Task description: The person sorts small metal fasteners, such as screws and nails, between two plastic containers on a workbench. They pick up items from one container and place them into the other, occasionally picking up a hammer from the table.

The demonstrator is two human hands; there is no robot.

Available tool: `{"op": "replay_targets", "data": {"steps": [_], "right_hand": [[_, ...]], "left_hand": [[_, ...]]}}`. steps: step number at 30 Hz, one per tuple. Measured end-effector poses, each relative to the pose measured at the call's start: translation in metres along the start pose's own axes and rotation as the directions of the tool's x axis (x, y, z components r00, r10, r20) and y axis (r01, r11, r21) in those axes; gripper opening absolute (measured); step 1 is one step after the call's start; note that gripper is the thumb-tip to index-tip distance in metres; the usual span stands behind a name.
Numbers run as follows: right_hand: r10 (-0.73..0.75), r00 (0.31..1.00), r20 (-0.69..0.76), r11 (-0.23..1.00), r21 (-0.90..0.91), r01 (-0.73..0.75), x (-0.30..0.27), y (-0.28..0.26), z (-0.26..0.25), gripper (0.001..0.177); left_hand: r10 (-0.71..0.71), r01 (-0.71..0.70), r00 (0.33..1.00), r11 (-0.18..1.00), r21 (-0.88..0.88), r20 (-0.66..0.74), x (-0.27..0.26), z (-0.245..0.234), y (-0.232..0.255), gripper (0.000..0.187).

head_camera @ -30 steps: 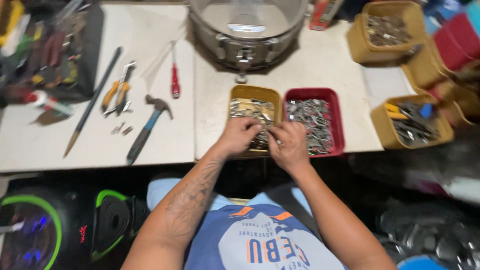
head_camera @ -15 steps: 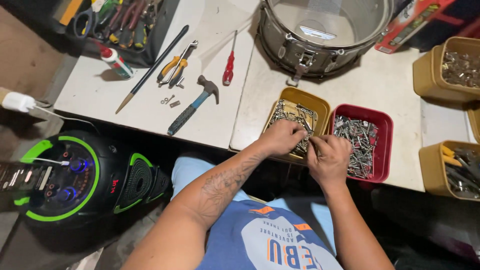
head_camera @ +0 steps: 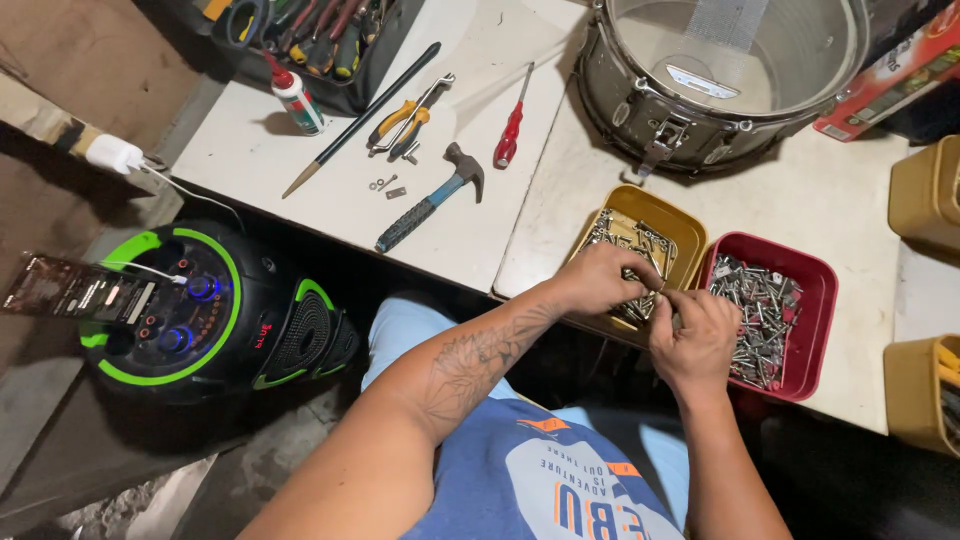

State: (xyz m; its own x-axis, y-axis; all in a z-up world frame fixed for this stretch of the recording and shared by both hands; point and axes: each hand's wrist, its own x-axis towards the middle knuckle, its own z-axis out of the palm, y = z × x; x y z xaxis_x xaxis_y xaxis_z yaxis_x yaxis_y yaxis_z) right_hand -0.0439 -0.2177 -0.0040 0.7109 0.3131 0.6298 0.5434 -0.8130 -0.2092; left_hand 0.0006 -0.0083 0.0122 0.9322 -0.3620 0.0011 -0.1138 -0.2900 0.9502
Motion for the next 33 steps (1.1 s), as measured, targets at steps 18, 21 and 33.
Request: {"op": "replay_targets", "data": {"steps": [18,21,33], "right_hand": [[0.045,0.998,-0.041,0.994,0.106,-0.041,0.009,-0.008,-0.006,0.008],[0.061,0.997,-0.042,0.993,0.101,-0.057,0.005,-0.007,-0.004,0.008],[0.085,0.996,-0.028,0.989,0.124,-0.081,0.010,-0.014,-0.010,0.007]], "left_hand": [[-0.029,0.034,0.999,0.979,-0.199,0.030,0.006,0.004,-0.018,0.048],[-0.126,0.128,0.989,0.991,-0.024,0.083,0.004,-0.002,-0.006,0.036],[-0.067,0.076,0.996,0.985,-0.157,0.059,0.001,-0.004,0.000,0.039]]}}
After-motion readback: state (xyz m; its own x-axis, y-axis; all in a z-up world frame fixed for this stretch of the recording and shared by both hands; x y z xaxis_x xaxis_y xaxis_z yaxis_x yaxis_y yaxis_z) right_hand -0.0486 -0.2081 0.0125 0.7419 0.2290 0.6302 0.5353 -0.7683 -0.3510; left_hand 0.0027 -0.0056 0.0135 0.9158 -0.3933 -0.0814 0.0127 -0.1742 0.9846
